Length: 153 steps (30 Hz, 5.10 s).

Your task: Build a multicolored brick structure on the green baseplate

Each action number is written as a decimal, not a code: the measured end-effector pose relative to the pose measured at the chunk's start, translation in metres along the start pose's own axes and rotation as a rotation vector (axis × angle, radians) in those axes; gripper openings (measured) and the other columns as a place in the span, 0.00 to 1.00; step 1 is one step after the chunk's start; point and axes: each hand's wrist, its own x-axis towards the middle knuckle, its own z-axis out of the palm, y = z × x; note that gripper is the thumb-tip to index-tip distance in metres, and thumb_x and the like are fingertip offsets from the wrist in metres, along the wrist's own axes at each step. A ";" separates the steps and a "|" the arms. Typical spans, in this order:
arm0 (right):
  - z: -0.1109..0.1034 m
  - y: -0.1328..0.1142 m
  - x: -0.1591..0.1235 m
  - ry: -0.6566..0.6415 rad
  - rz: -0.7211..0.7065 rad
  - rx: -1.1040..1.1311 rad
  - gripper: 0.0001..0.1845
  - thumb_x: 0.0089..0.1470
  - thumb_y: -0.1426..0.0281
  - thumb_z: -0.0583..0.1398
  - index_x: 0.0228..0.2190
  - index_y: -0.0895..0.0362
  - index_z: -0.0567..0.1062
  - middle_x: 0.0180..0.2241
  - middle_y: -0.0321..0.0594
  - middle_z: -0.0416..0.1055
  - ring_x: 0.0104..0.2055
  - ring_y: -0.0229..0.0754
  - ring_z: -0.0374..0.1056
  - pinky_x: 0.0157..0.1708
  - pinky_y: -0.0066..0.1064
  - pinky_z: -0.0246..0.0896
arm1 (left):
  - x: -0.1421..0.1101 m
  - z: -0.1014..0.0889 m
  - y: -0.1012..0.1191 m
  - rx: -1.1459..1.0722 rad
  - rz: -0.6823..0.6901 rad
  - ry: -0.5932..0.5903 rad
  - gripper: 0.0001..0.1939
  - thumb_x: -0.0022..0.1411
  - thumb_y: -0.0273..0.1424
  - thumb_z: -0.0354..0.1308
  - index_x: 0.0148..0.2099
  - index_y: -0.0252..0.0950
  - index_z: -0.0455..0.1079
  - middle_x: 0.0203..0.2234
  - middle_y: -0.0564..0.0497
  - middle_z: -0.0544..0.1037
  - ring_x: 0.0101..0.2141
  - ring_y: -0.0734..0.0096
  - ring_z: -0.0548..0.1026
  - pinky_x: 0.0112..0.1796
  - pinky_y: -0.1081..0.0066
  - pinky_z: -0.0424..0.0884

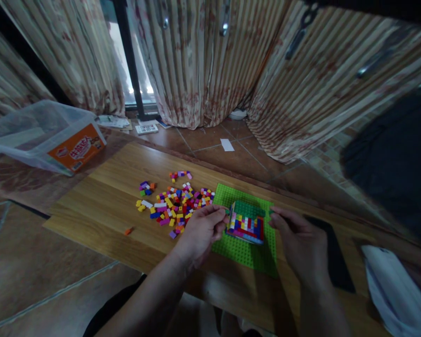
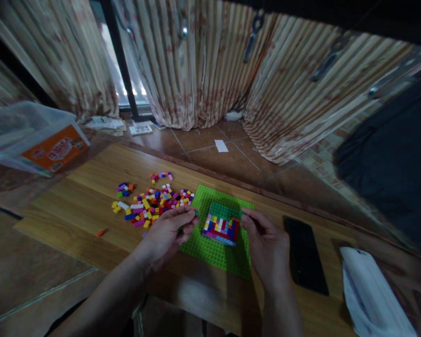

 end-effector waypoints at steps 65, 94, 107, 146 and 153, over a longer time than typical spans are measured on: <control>0.031 -0.032 -0.022 -0.274 -0.030 0.237 0.11 0.52 0.63 0.64 0.38 0.51 0.80 0.35 0.37 0.77 0.36 0.40 0.73 0.36 0.34 0.70 | -0.003 -0.001 -0.006 0.021 -0.049 -0.142 0.11 0.50 0.32 0.66 0.29 0.30 0.69 0.22 0.53 0.69 0.18 0.86 0.59 0.18 0.79 0.43; 0.003 0.022 0.007 -0.129 -0.063 -0.141 0.11 0.49 0.60 0.63 0.28 0.54 0.80 0.36 0.41 0.74 0.35 0.43 0.71 0.33 0.34 0.65 | -0.003 0.006 0.007 -0.164 -0.011 0.106 0.11 0.60 0.14 0.50 0.38 0.25 0.73 0.29 0.43 0.78 0.30 0.74 0.78 0.35 0.77 0.74; 0.013 0.032 0.010 -0.080 0.210 0.154 0.17 0.37 0.58 0.69 0.27 0.56 0.77 0.24 0.36 0.73 0.25 0.39 0.66 0.26 0.31 0.60 | -0.003 0.000 -0.001 0.005 -0.042 0.007 0.03 0.56 0.25 0.61 0.34 0.30 0.71 0.23 0.51 0.76 0.19 0.82 0.68 0.22 0.80 0.60; 0.010 -0.024 -0.015 -0.324 -0.016 0.334 0.04 0.50 0.65 0.66 0.31 0.49 0.82 0.33 0.35 0.77 0.35 0.39 0.72 0.35 0.30 0.69 | -0.004 0.000 -0.004 0.101 -0.029 -0.014 0.13 0.60 0.37 0.59 0.39 0.30 0.73 0.21 0.54 0.69 0.16 0.85 0.57 0.18 0.79 0.47; -0.006 0.006 -0.002 -0.160 0.029 0.163 0.09 0.47 0.62 0.67 0.31 0.51 0.82 0.35 0.39 0.79 0.37 0.44 0.74 0.39 0.37 0.70 | -0.005 0.004 0.001 -0.026 -0.042 0.056 0.08 0.55 0.19 0.55 0.38 0.27 0.74 0.28 0.46 0.76 0.25 0.77 0.71 0.29 0.75 0.66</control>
